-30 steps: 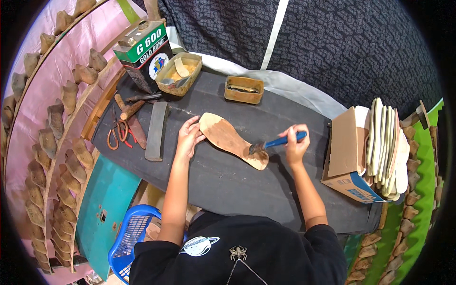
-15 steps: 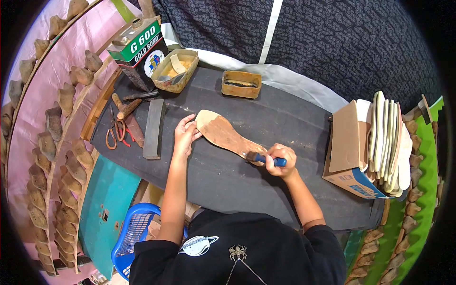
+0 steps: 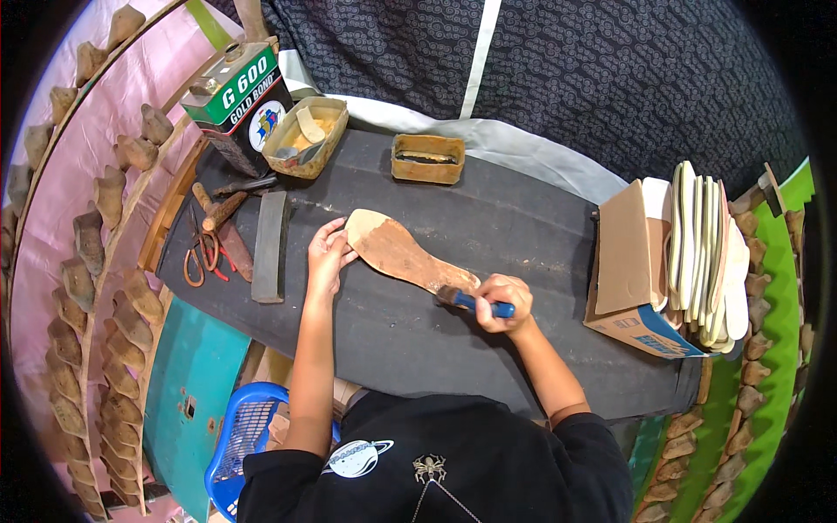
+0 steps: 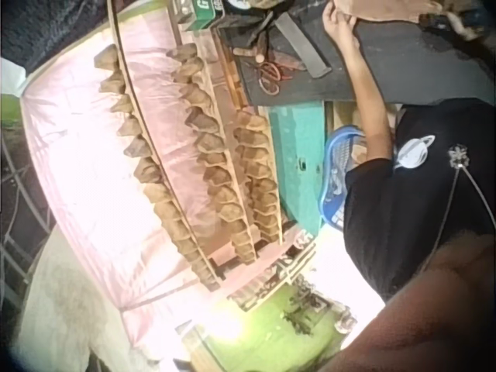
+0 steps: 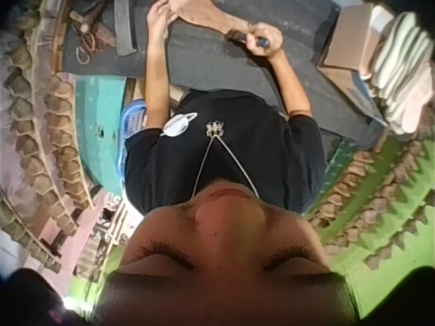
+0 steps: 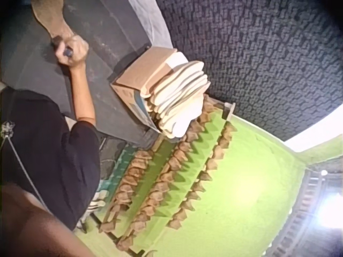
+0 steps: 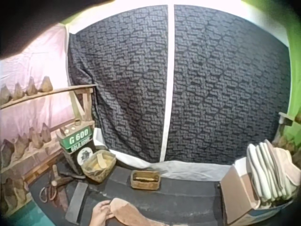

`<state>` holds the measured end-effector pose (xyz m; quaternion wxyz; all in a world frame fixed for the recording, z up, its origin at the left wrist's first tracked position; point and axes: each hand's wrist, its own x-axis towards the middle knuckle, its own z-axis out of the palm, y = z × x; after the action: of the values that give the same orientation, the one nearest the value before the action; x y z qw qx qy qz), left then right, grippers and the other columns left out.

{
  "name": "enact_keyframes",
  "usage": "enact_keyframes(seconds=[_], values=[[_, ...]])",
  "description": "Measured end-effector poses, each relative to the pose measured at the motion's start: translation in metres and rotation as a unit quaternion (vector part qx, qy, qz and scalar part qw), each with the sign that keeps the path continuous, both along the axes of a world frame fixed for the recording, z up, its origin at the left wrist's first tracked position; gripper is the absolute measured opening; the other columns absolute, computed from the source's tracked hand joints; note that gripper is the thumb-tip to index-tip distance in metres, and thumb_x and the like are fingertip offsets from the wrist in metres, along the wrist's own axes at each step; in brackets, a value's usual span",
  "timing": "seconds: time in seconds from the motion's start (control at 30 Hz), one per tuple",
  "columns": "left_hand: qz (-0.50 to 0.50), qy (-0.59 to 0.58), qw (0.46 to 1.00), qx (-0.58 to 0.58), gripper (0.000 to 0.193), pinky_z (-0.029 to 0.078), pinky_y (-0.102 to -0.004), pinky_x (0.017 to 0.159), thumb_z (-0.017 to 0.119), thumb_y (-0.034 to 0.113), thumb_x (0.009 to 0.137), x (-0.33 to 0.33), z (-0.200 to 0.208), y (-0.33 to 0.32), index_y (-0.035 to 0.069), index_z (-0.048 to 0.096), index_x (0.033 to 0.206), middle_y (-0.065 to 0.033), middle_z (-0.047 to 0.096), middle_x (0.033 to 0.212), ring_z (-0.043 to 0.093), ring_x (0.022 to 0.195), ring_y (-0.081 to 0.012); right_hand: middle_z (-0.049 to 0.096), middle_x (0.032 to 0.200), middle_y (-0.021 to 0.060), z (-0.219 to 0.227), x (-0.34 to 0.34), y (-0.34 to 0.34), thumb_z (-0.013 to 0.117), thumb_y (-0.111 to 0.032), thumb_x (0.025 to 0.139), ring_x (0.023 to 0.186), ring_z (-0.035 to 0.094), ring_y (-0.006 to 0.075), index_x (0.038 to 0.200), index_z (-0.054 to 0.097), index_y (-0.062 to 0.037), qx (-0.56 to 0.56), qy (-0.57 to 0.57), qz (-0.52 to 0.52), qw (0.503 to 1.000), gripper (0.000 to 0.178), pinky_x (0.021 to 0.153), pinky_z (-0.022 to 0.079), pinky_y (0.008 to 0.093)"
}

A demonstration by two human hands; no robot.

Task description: The person takes shoe soles from a basket and a cardboard box, places them on the workbench, and applies adhesive to the soles using a brush.

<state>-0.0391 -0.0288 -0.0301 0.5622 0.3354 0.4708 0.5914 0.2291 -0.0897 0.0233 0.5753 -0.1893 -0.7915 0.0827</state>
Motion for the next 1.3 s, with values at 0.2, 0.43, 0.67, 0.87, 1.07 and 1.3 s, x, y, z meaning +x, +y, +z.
enact_keyframes(seconds=[0.2, 0.43, 0.67, 0.87, 1.07, 1.3], values=[[-0.002, 0.001, 1.0, -0.003, 0.032, 0.048, -0.0259, 0.065, 0.048, 0.009, 0.081, 0.001, -0.001, 0.003, 0.0, 0.038, 0.11, -0.0082, 0.056, 0.089, 0.056, 0.073, -0.0122, 0.048, 0.048, 0.0061, -0.007, 0.021, -0.002, 0.054, 0.004, 0.059, 0.039, 0.05, 0.0175, 0.063, 0.04, -0.0041, -0.015, 0.024, -0.024, 0.999, 0.017, 0.037, 0.039, 0.0248], [-0.003, -0.005, 1.0, 0.002, 0.031, 0.049, -0.0264, 0.065, 0.048, 0.008, 0.081, 0.003, -0.001, 0.005, -0.001, 0.038, 0.109, -0.0094, 0.056, 0.088, 0.056, 0.072, -0.0128, 0.05, 0.051, 0.0074, -0.01, 0.011, 0.004, 0.055, 0.003, 0.06, 0.045, 0.054, 0.0184, 0.067, 0.042, -0.0027, 0.0, 0.05, -0.028, 0.998, 0.015, 0.041, 0.042, 0.025], [0.003, -0.003, 1.0, -0.003, 0.031, 0.048, -0.0256, 0.065, 0.048, 0.008, 0.08, 0.002, 0.0, 0.004, -0.001, 0.039, 0.109, -0.0087, 0.056, 0.089, 0.056, 0.073, -0.0129, 0.047, 0.048, 0.0073, -0.004, 0.03, 0.004, 0.052, 0.003, 0.06, 0.039, 0.049, 0.0177, 0.062, 0.04, -0.0031, -0.035, 0.049, -0.053, 0.997, 0.014, 0.038, 0.039, 0.0249], [-0.002, 0.003, 1.0, -0.002, 0.032, 0.046, -0.0261, 0.066, 0.05, 0.012, 0.081, 0.001, -0.004, 0.003, 0.002, 0.038, 0.109, -0.0071, 0.057, 0.088, 0.056, 0.075, -0.0124, 0.053, 0.059, 0.0093, -0.007, 0.017, 0.006, 0.059, 0.006, 0.061, 0.055, 0.058, 0.0209, 0.071, 0.043, -0.0029, -0.07, 0.055, -0.02, 0.996, 0.021, 0.048, 0.046, 0.0278], [0.007, 0.008, 1.0, 0.007, 0.031, 0.047, -0.0248, 0.064, 0.047, 0.009, 0.081, 0.004, 0.0, 0.002, 0.001, 0.038, 0.11, -0.0079, 0.056, 0.088, 0.056, 0.075, -0.0126, 0.051, 0.053, 0.009, -0.009, 0.035, 0.007, 0.054, 0.003, 0.06, 0.044, 0.052, 0.0181, 0.064, 0.041, -0.0027, -0.098, 0.067, -0.063, 0.991, 0.014, 0.041, 0.041, 0.0246], [0.008, 0.02, 1.0, -0.001, 0.03, 0.047, -0.0254, 0.065, 0.046, 0.009, 0.082, 0.002, -0.003, 0.003, 0.001, 0.039, 0.109, -0.0075, 0.056, 0.09, 0.056, 0.076, -0.0121, 0.053, 0.057, 0.0108, -0.001, 0.025, 0.004, 0.056, 0.003, 0.064, 0.052, 0.056, 0.0188, 0.065, 0.042, -0.0013, -0.081, 0.074, -0.042, 0.993, 0.014, 0.045, 0.043, 0.0245]])
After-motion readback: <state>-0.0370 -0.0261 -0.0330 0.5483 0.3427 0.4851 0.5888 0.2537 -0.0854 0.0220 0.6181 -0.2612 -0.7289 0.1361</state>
